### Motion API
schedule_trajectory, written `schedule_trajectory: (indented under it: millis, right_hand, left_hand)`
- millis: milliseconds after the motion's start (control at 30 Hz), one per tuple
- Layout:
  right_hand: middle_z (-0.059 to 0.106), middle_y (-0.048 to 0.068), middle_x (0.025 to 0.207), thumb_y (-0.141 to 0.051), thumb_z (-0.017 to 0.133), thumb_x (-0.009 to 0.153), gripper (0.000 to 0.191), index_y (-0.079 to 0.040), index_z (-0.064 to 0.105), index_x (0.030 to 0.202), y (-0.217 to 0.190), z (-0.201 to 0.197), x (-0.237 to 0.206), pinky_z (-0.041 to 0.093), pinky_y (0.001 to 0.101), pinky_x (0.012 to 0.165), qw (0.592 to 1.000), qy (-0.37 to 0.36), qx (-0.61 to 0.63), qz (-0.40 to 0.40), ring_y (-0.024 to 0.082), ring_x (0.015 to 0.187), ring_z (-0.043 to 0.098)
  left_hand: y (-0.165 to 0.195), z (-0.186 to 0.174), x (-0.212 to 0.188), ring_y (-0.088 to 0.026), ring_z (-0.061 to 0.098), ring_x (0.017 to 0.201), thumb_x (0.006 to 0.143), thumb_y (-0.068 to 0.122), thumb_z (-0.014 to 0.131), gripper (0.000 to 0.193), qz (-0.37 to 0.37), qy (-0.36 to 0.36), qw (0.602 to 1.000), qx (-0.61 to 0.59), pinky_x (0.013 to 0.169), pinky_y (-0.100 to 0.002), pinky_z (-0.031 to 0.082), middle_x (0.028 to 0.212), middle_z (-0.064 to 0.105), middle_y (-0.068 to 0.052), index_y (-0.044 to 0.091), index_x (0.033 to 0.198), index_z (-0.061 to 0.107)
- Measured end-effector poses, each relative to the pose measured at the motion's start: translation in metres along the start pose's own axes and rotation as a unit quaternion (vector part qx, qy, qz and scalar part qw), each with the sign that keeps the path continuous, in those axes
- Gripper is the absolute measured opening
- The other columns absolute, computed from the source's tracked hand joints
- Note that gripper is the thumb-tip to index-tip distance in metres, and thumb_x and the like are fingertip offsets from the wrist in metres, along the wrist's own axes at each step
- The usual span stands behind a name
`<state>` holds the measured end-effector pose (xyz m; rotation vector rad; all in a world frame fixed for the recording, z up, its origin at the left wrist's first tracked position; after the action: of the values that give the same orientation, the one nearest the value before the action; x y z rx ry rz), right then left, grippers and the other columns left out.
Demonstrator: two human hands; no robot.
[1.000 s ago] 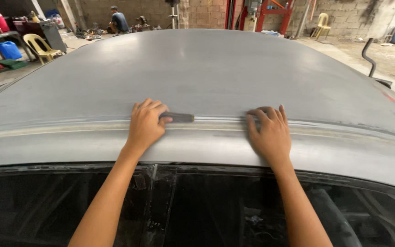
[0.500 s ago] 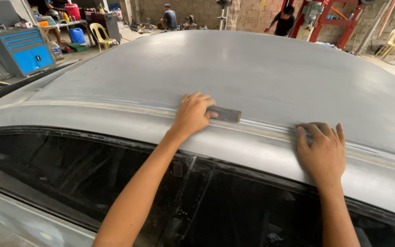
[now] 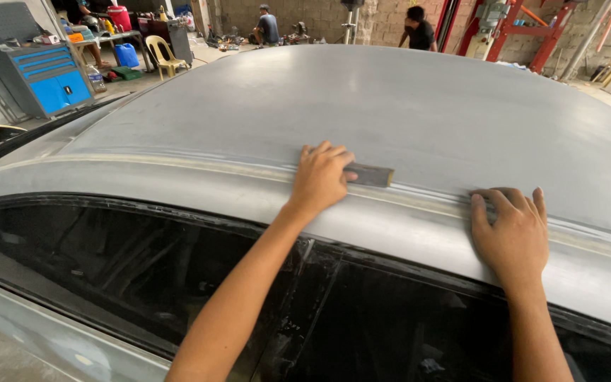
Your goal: The person sands the roof of a silver car using a sanding block, moving back and forth along the roofline and edges. The person uses both hands to hold the block and guide it along the surface.
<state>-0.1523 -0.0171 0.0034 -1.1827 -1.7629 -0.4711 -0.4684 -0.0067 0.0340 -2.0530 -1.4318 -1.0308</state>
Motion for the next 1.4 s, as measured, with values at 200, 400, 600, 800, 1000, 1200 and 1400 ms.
schedule_trajectory:
  millis: [200,400,600,800,1000,1200,1400]
  right_hand:
    - [0.073,0.010,0.118,-0.030,0.060,0.108,0.026,-0.011,0.078,0.110,-0.001,0.000,0.000,0.030,0.0529,0.131,1.000,-0.004,0.004,0.002,0.033,0.116,0.066]
    - [0.073,0.010,0.113,-0.030,0.060,0.110,0.028,-0.009,0.077,0.106,0.002,0.002,-0.001,0.031,0.0520,0.131,1.000,0.000,-0.007,-0.001,0.032,0.117,0.065]
    - [0.073,0.010,0.116,-0.030,0.060,0.109,0.027,-0.009,0.077,0.106,0.002,0.002,-0.002,0.031,0.0525,0.131,1.000,0.000,0.003,0.001,0.032,0.116,0.066]
    - [0.073,0.010,0.111,-0.029,0.060,0.110,0.027,-0.010,0.078,0.104,-0.001,0.001,-0.001,0.031,0.0527,0.132,1.000,0.000,0.001,0.005,0.032,0.116,0.066]
    - [0.073,0.010,0.112,-0.029,0.060,0.108,0.026,-0.010,0.077,0.106,0.000,0.001,0.000,0.032,0.0517,0.132,1.000,0.003,0.004,0.004,0.033,0.114,0.066]
    - [0.073,0.011,0.115,-0.029,0.059,0.108,0.027,-0.009,0.077,0.107,0.003,0.000,-0.001,0.031,0.0521,0.131,1.000,0.008,-0.002,0.003,0.033,0.115,0.066]
    - [0.073,0.010,0.113,-0.029,0.061,0.110,0.027,-0.008,0.077,0.106,0.009,0.008,-0.005,0.033,0.0523,0.133,1.000,0.008,-0.012,-0.006,0.033,0.114,0.066]
  left_hand:
    - [-0.006,0.005,0.003,-0.023,0.063,0.100,0.090,0.012,0.073,0.005,0.034,-0.019,0.999,-0.013,0.101,-0.056,0.041,0.094,0.072,-0.003,0.009,0.091,0.076]
    - [-0.017,0.002,-0.004,-0.026,0.062,0.096,0.084,0.010,0.074,0.007,0.033,0.041,0.999,-0.005,0.093,-0.051,0.041,0.092,0.072,-0.004,0.004,0.088,0.075]
    - [-0.019,0.000,-0.001,-0.024,0.063,0.097,0.087,0.012,0.075,0.005,0.010,-0.014,1.000,-0.021,0.096,-0.048,0.042,0.091,0.072,-0.003,0.007,0.088,0.075]
    - [0.003,0.001,0.006,-0.026,0.063,0.101,0.083,0.014,0.076,0.011,0.045,-0.025,0.999,-0.018,0.098,-0.051,0.040,0.093,0.072,-0.004,0.005,0.088,0.074]
    - [-0.004,-0.002,0.006,-0.023,0.062,0.103,0.087,0.010,0.072,0.011,-0.007,-0.048,0.998,-0.026,0.102,-0.049,0.041,0.098,0.073,-0.002,0.006,0.096,0.075]
    - [-0.002,0.002,-0.001,-0.025,0.060,0.103,0.084,0.009,0.073,0.014,0.030,0.011,1.000,0.001,0.098,-0.049,0.039,0.101,0.073,-0.004,0.005,0.098,0.075]
    - [0.001,-0.005,-0.012,-0.025,0.059,0.103,0.084,0.014,0.074,0.022,0.074,0.065,0.995,-0.012,0.097,-0.047,0.038,0.103,0.070,-0.004,0.007,0.104,0.073]
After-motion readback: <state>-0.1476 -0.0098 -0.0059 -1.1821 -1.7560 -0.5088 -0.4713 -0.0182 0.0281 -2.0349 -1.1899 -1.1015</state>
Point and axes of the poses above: each hand's wrist, its own x-axis towards the middle knuckle, its own z-axis out of the palm, y = z × x, the point moved 4 cm from there along x, towards the middle knuckle
